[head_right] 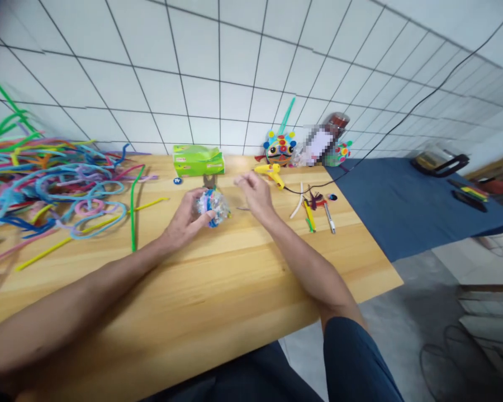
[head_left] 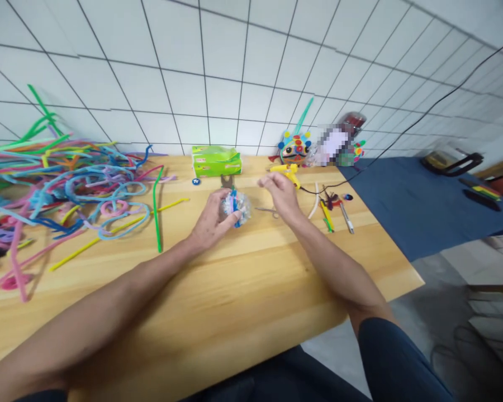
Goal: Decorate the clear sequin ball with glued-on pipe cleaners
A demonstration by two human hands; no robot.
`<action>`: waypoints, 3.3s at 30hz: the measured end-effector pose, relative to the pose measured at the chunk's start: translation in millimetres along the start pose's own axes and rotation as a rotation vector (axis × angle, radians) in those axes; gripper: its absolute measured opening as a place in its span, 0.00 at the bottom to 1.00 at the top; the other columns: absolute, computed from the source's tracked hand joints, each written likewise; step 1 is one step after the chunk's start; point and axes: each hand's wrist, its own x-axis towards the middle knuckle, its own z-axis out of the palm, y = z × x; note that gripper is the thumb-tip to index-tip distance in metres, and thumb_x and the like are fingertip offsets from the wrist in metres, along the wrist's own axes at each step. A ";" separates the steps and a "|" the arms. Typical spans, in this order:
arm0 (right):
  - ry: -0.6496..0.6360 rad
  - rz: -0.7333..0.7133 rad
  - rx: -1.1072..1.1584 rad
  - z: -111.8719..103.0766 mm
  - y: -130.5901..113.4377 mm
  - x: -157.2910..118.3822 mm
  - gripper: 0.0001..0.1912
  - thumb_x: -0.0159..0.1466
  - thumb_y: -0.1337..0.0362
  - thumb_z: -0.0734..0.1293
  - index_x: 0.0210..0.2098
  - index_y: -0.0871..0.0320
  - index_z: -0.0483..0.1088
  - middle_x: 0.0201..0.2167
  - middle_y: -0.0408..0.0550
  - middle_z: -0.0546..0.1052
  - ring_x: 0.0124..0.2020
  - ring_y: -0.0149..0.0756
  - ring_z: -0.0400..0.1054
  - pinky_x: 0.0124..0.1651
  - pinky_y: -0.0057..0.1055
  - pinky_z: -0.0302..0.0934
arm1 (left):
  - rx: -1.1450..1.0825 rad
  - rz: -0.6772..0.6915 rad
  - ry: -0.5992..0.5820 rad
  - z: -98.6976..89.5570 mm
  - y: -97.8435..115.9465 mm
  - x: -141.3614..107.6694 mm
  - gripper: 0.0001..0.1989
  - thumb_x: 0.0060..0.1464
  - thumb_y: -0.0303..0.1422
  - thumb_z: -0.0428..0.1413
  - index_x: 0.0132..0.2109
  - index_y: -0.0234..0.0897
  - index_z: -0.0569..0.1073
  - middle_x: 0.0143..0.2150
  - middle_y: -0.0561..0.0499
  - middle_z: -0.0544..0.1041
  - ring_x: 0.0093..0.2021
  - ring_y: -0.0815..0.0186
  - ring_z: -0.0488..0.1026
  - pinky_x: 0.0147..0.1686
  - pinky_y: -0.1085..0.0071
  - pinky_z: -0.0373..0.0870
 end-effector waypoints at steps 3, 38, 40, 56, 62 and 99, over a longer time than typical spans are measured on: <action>0.282 0.087 -0.367 -41.6 23.2 12.6 0.12 0.67 0.53 0.66 0.44 0.54 0.71 0.45 0.49 0.81 0.47 0.41 0.74 0.58 0.41 0.69 | 0.003 0.002 -0.018 -0.3 -1.5 1.4 0.28 0.70 0.50 0.59 0.68 0.45 0.63 0.65 0.37 0.71 0.67 0.47 0.71 0.68 0.33 0.68; -0.148 0.302 -0.244 -43.5 -29.3 -36.4 0.17 0.50 0.52 0.81 0.26 0.57 0.76 0.24 0.43 0.78 0.26 0.34 0.69 0.30 0.32 0.66 | 0.070 0.009 -0.075 -4.6 15.6 10.6 0.29 0.68 0.43 0.60 0.69 0.37 0.63 0.67 0.34 0.73 0.69 0.48 0.71 0.70 0.44 0.70; -0.104 0.278 -0.265 -39.3 -33.5 -39.0 0.15 0.51 0.53 0.79 0.24 0.56 0.74 0.23 0.43 0.78 0.24 0.34 0.69 0.28 0.31 0.66 | 0.069 0.007 -0.078 -5.3 16.4 10.6 0.30 0.68 0.43 0.60 0.69 0.37 0.63 0.68 0.34 0.72 0.70 0.48 0.71 0.71 0.43 0.70; -0.062 0.180 -0.397 -30.1 -28.2 -42.7 0.08 0.58 0.56 0.72 0.33 0.54 0.77 0.30 0.49 0.84 0.32 0.45 0.80 0.38 0.37 0.75 | 0.073 0.000 -0.094 -7.7 17.4 8.2 0.30 0.67 0.42 0.61 0.70 0.39 0.62 0.68 0.35 0.72 0.71 0.47 0.70 0.71 0.43 0.70; -0.038 0.132 -0.409 -30.1 -14.5 -44.2 0.10 0.56 0.61 0.71 0.38 0.51 0.74 0.32 0.48 0.83 0.35 0.48 0.80 0.41 0.40 0.75 | 0.071 -0.005 -0.108 -9.5 19.5 6.1 0.31 0.68 0.41 0.61 0.72 0.42 0.60 0.69 0.36 0.70 0.71 0.47 0.69 0.71 0.43 0.71; -0.047 -0.024 -0.584 -32.2 -5.7 -46.1 0.05 0.54 0.64 0.65 0.32 0.51 0.68 0.27 0.46 0.78 0.30 0.43 0.73 0.35 0.37 0.66 | 0.090 0.051 -0.131 -12.1 18.7 2.8 0.35 0.69 0.40 0.62 0.75 0.44 0.58 0.71 0.36 0.68 0.74 0.47 0.66 0.72 0.42 0.69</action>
